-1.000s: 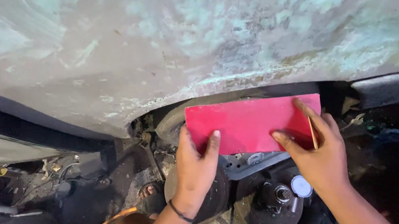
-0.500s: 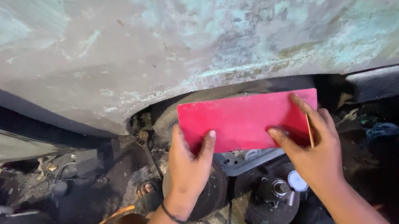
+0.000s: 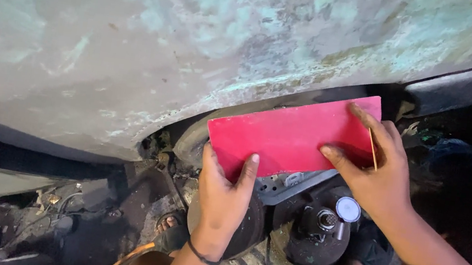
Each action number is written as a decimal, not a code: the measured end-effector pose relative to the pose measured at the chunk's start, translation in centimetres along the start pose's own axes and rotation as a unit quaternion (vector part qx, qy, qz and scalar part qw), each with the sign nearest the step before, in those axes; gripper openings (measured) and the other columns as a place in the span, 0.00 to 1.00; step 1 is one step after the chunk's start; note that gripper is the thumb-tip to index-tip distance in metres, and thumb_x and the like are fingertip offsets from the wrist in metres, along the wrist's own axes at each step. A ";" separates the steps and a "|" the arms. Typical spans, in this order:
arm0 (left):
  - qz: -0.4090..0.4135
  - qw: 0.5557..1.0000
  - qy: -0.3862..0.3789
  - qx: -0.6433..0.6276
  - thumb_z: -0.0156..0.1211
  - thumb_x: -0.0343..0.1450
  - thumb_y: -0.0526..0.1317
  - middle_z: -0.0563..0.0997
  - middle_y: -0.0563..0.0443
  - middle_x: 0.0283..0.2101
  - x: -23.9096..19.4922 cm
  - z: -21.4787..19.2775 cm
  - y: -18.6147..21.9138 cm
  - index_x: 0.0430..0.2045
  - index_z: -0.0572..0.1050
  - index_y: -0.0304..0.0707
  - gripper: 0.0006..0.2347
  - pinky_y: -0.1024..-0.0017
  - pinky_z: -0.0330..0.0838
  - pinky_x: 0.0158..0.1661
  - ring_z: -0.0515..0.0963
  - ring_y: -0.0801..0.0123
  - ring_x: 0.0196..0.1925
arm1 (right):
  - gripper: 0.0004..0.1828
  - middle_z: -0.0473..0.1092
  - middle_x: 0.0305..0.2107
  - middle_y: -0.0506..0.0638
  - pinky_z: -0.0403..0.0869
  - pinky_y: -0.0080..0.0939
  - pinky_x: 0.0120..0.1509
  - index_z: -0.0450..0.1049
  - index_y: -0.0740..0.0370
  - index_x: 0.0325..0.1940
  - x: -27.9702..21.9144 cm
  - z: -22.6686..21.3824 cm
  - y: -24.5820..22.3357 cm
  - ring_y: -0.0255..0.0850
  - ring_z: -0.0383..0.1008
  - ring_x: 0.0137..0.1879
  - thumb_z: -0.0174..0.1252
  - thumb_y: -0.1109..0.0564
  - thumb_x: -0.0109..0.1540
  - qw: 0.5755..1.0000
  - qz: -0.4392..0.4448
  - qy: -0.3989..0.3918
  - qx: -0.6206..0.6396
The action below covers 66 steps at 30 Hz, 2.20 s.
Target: The person sands the lower side panel of a car using a red sanding block and a yellow sanding sponge. They work on a section with white filler, smoothing the surface near the wheel arch.
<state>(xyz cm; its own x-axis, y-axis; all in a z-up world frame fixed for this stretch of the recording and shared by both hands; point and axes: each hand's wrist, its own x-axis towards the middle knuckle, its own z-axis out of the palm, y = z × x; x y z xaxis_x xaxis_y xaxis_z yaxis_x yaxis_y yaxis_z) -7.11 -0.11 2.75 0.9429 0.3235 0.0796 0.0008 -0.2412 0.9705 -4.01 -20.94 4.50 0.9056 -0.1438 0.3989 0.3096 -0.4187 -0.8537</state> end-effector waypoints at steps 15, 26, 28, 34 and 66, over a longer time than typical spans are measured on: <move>0.017 0.991 -0.077 -0.109 0.61 0.69 0.49 0.81 0.43 0.53 2.5 2.8 -0.7 0.53 0.65 0.38 0.22 0.64 0.80 0.54 0.84 0.60 0.56 | 0.38 0.70 0.58 0.60 0.65 0.47 0.70 0.69 0.64 0.69 2.9 -1.5 4.6 0.51 0.66 0.62 0.73 0.58 0.56 0.989 -0.106 -0.003 -0.099; 0.081 0.989 -0.099 -0.074 0.56 0.73 0.49 0.82 0.41 0.52 4.5 5.7 -1.5 0.53 0.64 0.34 0.21 0.63 0.79 0.51 0.84 0.57 0.54 | 0.37 0.65 0.55 0.65 0.69 0.48 0.59 0.68 0.68 0.72 6.2 -2.9 6.7 0.56 0.67 0.57 0.70 0.55 0.61 0.977 -0.135 0.024 -0.162; 0.063 0.991 -0.102 -0.055 0.56 0.72 0.50 0.84 0.44 0.49 4.7 6.1 -1.8 0.51 0.66 0.36 0.20 0.65 0.81 0.47 0.86 0.59 0.50 | 0.34 0.69 0.57 0.67 0.67 0.50 0.64 0.69 0.72 0.71 6.6 -2.9 7.1 0.57 0.66 0.58 0.69 0.57 0.63 0.971 -0.154 0.028 -0.179; 0.063 0.995 -0.074 -0.027 0.50 0.74 0.54 0.84 0.44 0.48 5.8 6.9 -2.4 0.51 0.67 0.36 0.20 0.64 0.80 0.45 0.86 0.59 0.48 | 0.34 0.68 0.62 0.63 0.62 0.52 0.72 0.66 0.71 0.70 6.9 -2.2 8.7 0.58 0.65 0.63 0.68 0.58 0.62 0.974 -0.155 0.034 -0.162; -0.015 0.999 -0.039 0.008 0.56 0.72 0.44 0.79 0.27 0.42 2.2 1.2 -2.7 0.51 0.68 0.34 0.16 0.49 0.73 0.50 0.80 0.33 0.52 | 0.35 0.66 0.57 0.69 0.59 0.76 0.70 0.69 0.53 0.69 1.8 0.9 1.6 0.73 0.63 0.68 0.70 0.59 0.58 0.997 0.055 -0.018 -0.048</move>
<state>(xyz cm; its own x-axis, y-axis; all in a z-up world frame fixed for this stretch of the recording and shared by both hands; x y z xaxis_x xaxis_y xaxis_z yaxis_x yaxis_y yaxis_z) -4.68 0.17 0.06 0.9656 0.2582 0.0318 0.0342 -0.2473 0.9683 -1.65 -21.08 3.51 0.9428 -0.1615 0.2917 0.1812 -0.4862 -0.8549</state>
